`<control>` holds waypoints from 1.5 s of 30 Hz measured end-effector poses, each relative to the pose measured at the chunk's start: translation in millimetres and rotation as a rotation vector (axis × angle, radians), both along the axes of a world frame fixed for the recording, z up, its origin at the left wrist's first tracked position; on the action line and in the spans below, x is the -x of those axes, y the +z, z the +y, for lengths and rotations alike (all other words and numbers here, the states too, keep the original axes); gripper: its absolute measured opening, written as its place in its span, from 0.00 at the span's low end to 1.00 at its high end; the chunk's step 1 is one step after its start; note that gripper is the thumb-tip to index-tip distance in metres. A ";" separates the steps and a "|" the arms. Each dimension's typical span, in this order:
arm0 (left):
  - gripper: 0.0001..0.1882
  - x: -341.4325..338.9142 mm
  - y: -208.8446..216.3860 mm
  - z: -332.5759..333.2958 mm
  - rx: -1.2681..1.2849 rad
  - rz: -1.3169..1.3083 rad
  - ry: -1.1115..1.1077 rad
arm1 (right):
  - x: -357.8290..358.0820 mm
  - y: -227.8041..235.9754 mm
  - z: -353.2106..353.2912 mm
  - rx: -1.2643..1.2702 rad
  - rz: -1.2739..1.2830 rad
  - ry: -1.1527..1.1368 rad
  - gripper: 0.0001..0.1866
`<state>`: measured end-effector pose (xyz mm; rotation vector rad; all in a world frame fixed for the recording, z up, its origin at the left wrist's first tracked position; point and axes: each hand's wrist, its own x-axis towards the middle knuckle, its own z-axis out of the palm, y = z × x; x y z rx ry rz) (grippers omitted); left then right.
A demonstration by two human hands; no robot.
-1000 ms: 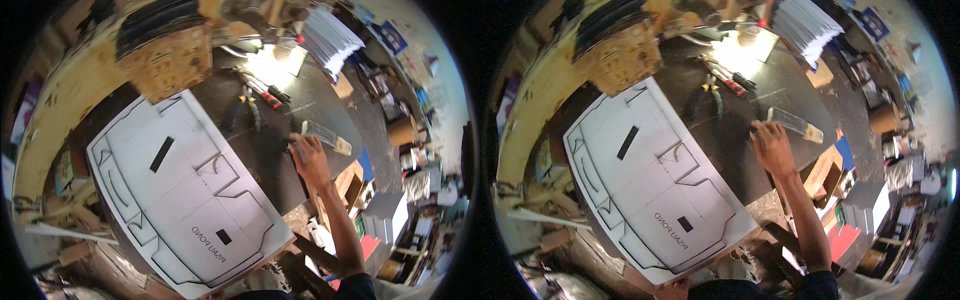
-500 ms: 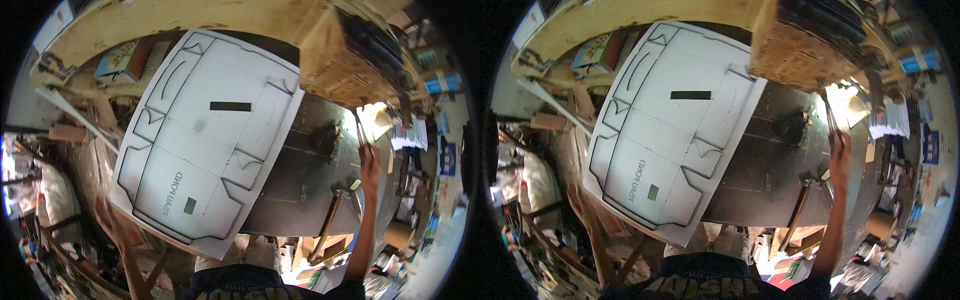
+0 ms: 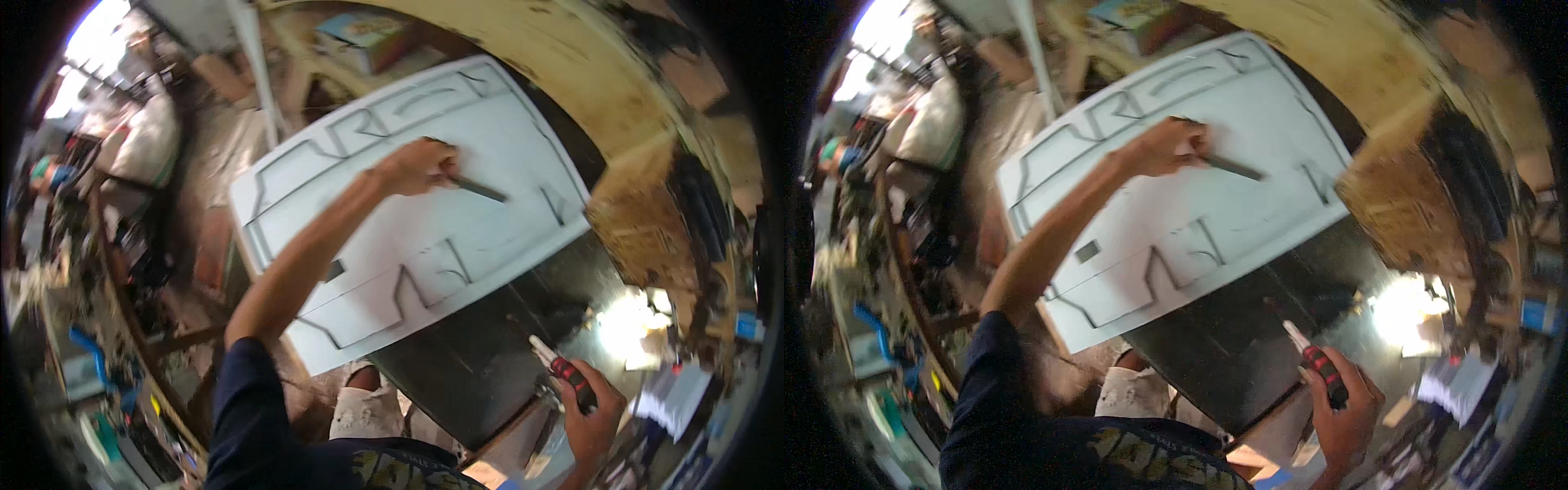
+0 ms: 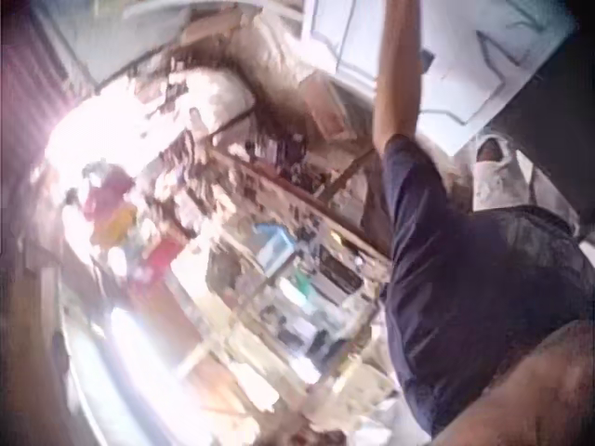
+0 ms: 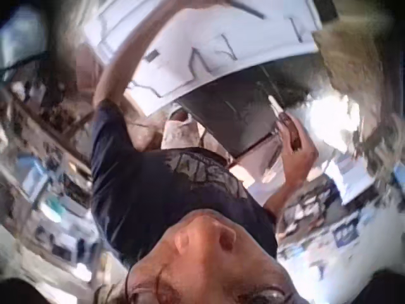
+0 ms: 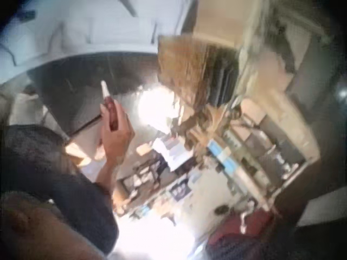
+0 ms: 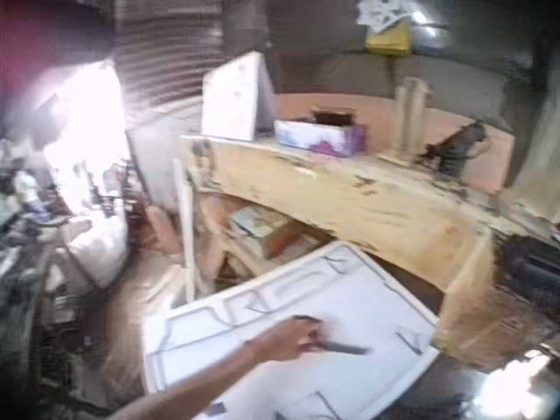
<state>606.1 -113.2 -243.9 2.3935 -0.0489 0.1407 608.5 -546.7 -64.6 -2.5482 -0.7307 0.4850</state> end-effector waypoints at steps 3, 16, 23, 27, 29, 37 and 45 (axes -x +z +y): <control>0.10 18.5 32.0 -26.2 0.255 -0.165 0.173 | -7.3 -11.4 0.2 -0.195 -0.163 0.084 0.16; 0.06 116.4 31.9 -47.9 0.231 0.148 0.331 | -55.0 -111.0 52.3 -1.310 0.403 0.071 0.33; 0.05 112.4 14.4 -66.6 0.204 0.213 0.382 | -44.2 -91.0 77.7 -1.493 0.777 0.099 0.32; 0.06 112.8 16.3 -71.0 0.127 0.178 0.392 | -33.5 -88.3 121.1 -1.429 0.854 0.183 0.36; 0.08 111.4 16.6 -76.0 0.055 0.103 0.401 | -31.5 -92.3 133.6 -1.439 0.869 0.254 0.38; 0.13 126.0 13.8 -83.5 0.094 0.137 0.542 | 9.2 -90.4 154.9 -1.267 0.664 0.380 0.42; 0.15 119.9 18.6 -74.2 0.073 0.164 0.518 | 44.6 -84.5 160.8 -0.964 0.485 0.563 0.13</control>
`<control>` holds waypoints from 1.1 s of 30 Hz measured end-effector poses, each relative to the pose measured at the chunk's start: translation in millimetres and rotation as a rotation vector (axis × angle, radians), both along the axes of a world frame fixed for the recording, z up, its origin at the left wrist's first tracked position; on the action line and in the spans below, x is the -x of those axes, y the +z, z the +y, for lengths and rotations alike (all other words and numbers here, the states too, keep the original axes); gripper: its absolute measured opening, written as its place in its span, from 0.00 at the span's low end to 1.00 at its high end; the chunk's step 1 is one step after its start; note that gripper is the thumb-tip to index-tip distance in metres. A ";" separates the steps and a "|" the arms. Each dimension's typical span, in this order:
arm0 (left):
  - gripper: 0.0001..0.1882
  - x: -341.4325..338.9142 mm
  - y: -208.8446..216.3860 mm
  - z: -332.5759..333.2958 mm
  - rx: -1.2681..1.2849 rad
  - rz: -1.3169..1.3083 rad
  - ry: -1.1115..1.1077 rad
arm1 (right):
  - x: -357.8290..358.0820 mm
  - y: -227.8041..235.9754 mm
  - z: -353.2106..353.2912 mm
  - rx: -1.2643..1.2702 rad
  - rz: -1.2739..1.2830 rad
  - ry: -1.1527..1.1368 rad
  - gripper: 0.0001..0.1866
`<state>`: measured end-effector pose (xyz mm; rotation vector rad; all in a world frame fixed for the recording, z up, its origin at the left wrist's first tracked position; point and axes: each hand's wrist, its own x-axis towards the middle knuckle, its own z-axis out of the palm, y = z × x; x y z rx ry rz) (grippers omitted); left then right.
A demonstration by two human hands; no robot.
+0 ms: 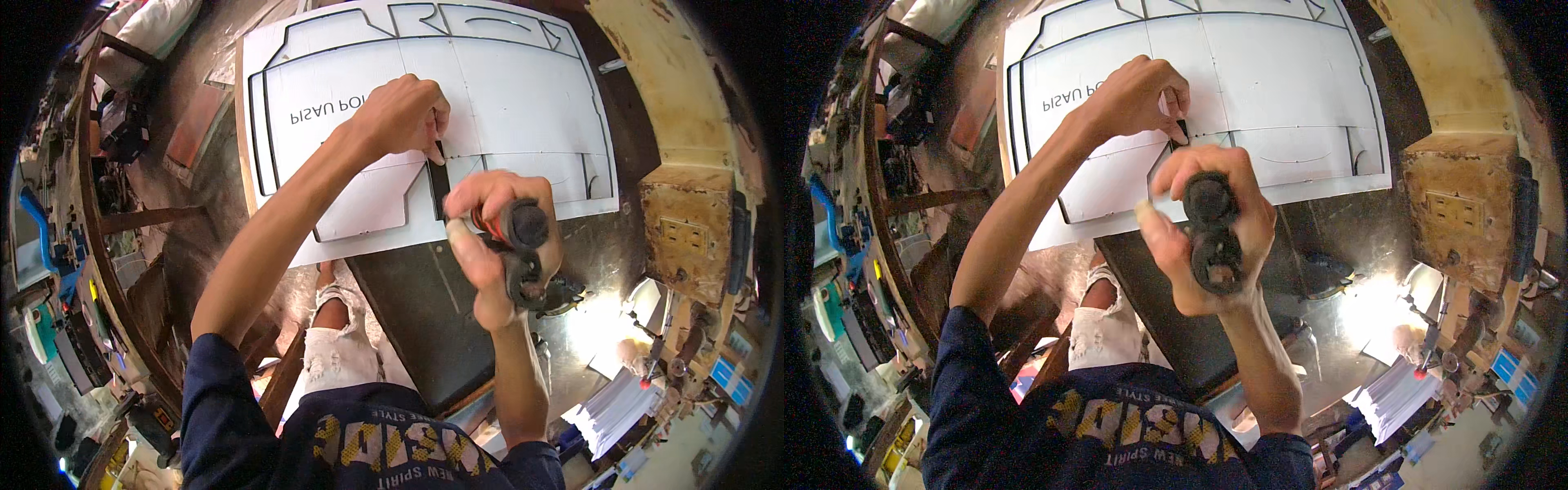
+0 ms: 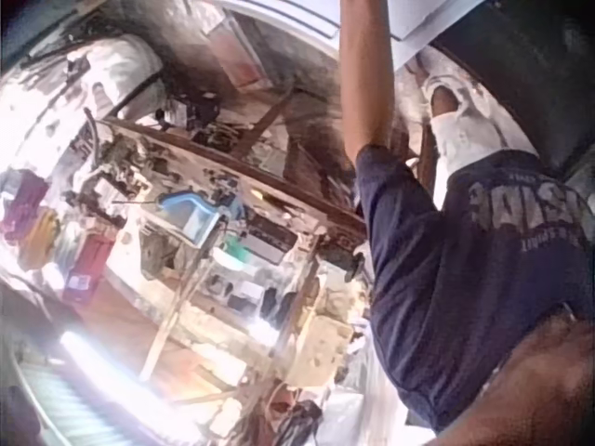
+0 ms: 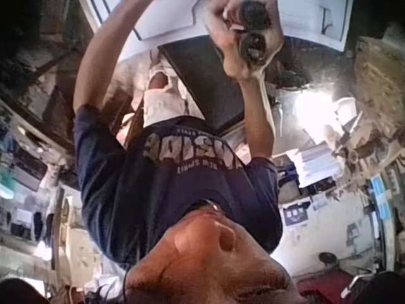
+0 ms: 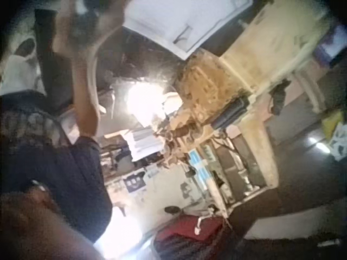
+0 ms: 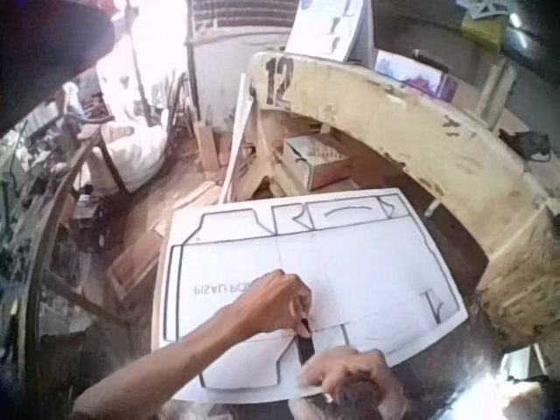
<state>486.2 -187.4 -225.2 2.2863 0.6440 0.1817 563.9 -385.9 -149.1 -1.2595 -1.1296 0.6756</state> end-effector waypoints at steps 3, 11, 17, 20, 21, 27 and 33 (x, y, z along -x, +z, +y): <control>0.15 -3.1 -1.1 6.7 -0.015 0.002 -0.051 | -1.0 1.9 14.7 0.027 -0.052 -0.024 0.07; 0.22 -4.3 -27.0 14.8 -0.047 -0.186 -0.057 | -27.0 -10.3 100.3 0.241 0.060 -0.014 0.10; 0.15 -0.8 -7.8 -31.7 -0.242 0.032 0.097 | -46.0 15.4 32.2 0.038 0.244 -0.039 0.35; 0.11 -0.6 -7.8 -22.8 -0.029 0.084 0.081 | -71.6 11.4 2.2 -0.124 0.405 -0.005 0.53; 0.11 -0.1 -6.8 -21.1 0.067 0.003 0.096 | -75.5 9.7 -6.3 -0.166 0.420 -0.013 0.52; 0.10 -6.7 4.7 -22.8 0.283 -0.069 0.151 | -79.6 5.7 -18.5 -0.203 0.322 -0.108 0.52; 0.12 -9.5 -5.6 -22.7 0.207 -0.085 0.144 | -56.7 4.1 -16.4 -0.132 0.244 -0.171 0.52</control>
